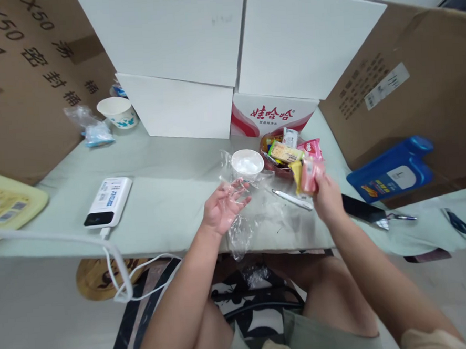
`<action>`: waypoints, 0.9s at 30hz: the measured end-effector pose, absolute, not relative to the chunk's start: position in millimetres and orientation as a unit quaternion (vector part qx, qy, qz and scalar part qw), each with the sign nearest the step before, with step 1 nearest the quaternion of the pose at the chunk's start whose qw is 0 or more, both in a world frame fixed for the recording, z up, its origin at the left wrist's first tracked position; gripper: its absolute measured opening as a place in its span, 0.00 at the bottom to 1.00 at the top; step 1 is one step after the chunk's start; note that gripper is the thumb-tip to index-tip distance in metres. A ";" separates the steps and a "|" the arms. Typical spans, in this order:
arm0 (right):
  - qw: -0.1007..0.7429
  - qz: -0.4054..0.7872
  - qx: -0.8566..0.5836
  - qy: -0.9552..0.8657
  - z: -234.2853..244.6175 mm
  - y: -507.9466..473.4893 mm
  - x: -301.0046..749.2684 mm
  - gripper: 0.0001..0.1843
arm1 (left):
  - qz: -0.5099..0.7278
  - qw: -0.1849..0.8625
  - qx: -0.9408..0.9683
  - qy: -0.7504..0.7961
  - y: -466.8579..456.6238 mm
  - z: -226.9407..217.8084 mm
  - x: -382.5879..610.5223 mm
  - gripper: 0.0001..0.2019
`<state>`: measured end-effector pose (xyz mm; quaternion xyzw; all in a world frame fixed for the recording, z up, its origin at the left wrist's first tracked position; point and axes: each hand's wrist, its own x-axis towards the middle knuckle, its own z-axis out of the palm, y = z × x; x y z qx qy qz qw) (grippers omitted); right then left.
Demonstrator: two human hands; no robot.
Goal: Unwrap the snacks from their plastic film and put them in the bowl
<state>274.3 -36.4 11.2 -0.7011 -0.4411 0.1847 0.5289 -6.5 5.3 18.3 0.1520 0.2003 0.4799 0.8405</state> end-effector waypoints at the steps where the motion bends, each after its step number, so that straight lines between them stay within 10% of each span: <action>1: 0.514 0.165 -0.707 -0.456 28.1 -16.4 274.2 0.26 | 0.479 0.842 0.152 0.198 5.6 18.7 -6.4 0.05; 11: 0.082 0.031 -0.841 -0.534 90.4 126.7 229.8 0.21 | 0.462 0.850 0.192 0.166 7.1 11.8 -4.2 0.05; 17: -0.011 0.037 -0.853 -0.521 96.0 137.2 227.4 0.33 | 0.449 0.854 0.201 0.169 5.1 12.7 -5.8 0.07; 27: -0.082 0.050 -0.791 -0.605 81.8 148.5 223.1 0.18 | 0.447 0.851 0.206 0.183 5.3 12.3 -3.9 0.06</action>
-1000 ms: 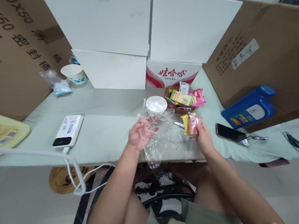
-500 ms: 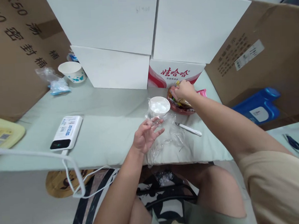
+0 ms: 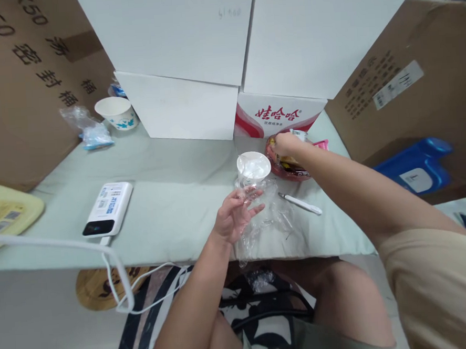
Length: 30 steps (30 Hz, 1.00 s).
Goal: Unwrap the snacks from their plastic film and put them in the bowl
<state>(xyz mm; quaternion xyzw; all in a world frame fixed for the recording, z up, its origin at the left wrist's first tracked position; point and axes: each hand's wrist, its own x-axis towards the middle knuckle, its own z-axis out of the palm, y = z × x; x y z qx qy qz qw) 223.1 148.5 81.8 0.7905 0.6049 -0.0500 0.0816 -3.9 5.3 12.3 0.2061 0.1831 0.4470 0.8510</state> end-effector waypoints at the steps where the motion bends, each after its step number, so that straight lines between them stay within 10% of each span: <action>1: 0.075 -0.059 0.793 0.602 80.9 148.9 223.7 0.17 | 0.447 0.850 0.208 0.186 5.4 12.6 -4.4 0.06; 6: -0.001 -0.059 0.807 0.588 90.5 141.7 228.9 0.18 | 0.446 0.851 0.195 0.197 6.4 18.0 -9.1 0.04; 9: -0.203 -0.052 0.766 0.608 92.4 108.4 228.9 0.18 | 0.442 0.857 0.187 0.187 5.7 20.2 -15.3 0.04; 14: -0.494 -0.399 0.634 0.441 61.7 -1.7 215.1 0.21 | 0.423 0.861 0.209 0.188 1.5 19.7 -28.3 0.09; 18: -0.478 -0.613 0.536 0.331 25.3 -65.4 199.9 0.35 | 0.427 0.850 0.219 0.219 5.2 20.4 -31.4 0.08; 30: -0.601 -0.451 0.590 0.296 -21.5 -58.1 240.7 0.40 | 0.370 0.644 0.419 0.522 25.7 4.0 -15.8 0.24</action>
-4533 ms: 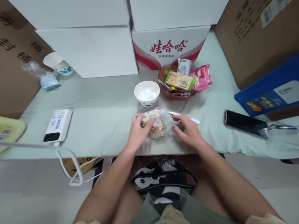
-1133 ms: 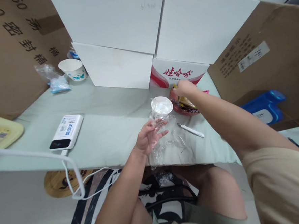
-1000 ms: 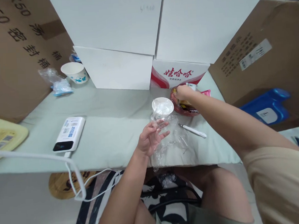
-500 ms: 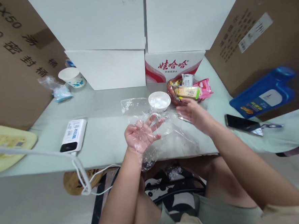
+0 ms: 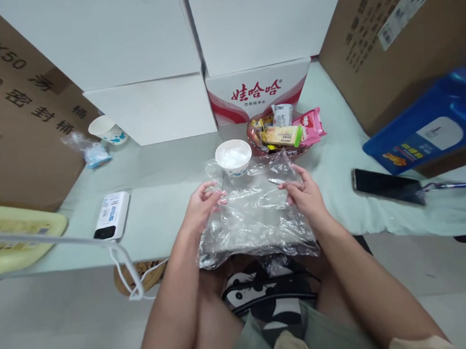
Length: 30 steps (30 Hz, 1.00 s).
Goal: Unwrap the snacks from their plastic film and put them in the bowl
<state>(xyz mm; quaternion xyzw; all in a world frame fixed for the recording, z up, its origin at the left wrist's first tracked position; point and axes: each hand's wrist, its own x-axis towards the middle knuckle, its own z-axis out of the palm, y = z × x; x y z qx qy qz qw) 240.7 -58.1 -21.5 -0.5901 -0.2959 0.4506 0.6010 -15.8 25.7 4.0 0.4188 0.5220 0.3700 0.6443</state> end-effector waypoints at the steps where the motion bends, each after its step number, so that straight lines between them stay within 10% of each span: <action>1: 0.600 0.447 -0.595 -0.295 -21.9 -59.2 245.0 0.41 | 0.373 0.631 0.423 0.532 26.6 3.8 -14.3 0.22; 14: 0.559 0.508 -0.594 -0.276 -24.8 -82.8 267.4 0.60 | 0.374 0.612 0.472 0.514 19.1 -3.9 -9.1 0.36; 24: 0.578 0.433 -0.583 -0.372 -22.4 -91.9 271.4 0.48 | 0.383 0.531 0.589 0.475 13.9 2.5 -33.1 0.22; 30: 0.468 0.199 -0.693 -0.511 -19.3 -98.6 269.7 0.13 | 0.354 0.363 0.706 0.494 10.6 2.5 -47.1 0.07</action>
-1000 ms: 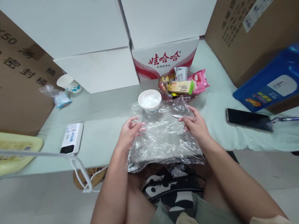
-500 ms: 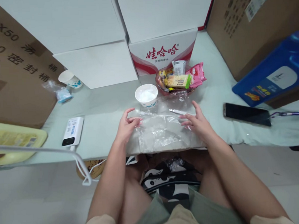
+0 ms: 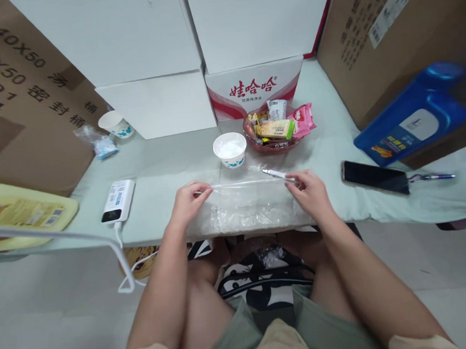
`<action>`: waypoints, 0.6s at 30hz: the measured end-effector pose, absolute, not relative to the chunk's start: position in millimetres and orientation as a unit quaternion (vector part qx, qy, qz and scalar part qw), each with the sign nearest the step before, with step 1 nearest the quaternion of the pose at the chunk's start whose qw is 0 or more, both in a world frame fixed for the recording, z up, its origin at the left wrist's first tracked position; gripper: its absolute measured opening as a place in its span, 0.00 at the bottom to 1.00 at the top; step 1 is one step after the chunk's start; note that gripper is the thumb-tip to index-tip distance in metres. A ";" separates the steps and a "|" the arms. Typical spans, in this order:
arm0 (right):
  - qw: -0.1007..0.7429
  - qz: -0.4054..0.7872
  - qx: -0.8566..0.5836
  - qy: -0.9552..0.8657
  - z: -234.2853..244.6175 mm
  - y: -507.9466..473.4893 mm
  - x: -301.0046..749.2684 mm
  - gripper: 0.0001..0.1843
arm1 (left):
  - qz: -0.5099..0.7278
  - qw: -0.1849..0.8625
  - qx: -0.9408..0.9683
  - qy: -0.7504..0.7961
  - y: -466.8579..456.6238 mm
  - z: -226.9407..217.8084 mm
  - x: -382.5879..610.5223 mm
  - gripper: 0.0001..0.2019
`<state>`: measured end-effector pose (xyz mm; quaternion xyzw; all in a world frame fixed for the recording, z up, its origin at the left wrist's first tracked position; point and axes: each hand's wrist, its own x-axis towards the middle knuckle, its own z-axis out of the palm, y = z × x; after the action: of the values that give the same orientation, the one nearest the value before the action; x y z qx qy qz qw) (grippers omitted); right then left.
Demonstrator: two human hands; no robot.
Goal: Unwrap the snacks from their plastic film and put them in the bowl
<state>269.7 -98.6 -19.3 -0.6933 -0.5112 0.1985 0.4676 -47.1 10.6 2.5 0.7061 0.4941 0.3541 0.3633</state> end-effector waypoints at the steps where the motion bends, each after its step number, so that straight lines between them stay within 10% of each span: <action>1: 0.471 0.138 -0.704 -0.513 -17.0 -99.4 270.4 0.12 | 0.365 0.354 0.710 0.487 10.0 5.1 -48.4 0.06; 5: 0.499 0.059 -0.669 -0.548 -6.9 -104.0 272.4 0.10 | 0.456 0.442 0.644 0.426 6.6 17.6 -46.7 0.11; 9: 0.518 0.282 -0.577 -0.564 -8.7 -104.9 268.1 0.13 | 0.474 0.597 0.510 0.398 7.0 21.9 -32.3 0.18; 18: 0.527 0.443 -0.610 -0.392 -12.9 -93.2 258.7 0.31 | 0.361 0.581 0.523 0.508 23.6 18.3 -34.3 0.20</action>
<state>258.7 -93.2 -12.9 -0.6098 -0.3920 0.4433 0.5272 -34.3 23.6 18.3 0.5226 0.5084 0.3615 0.5812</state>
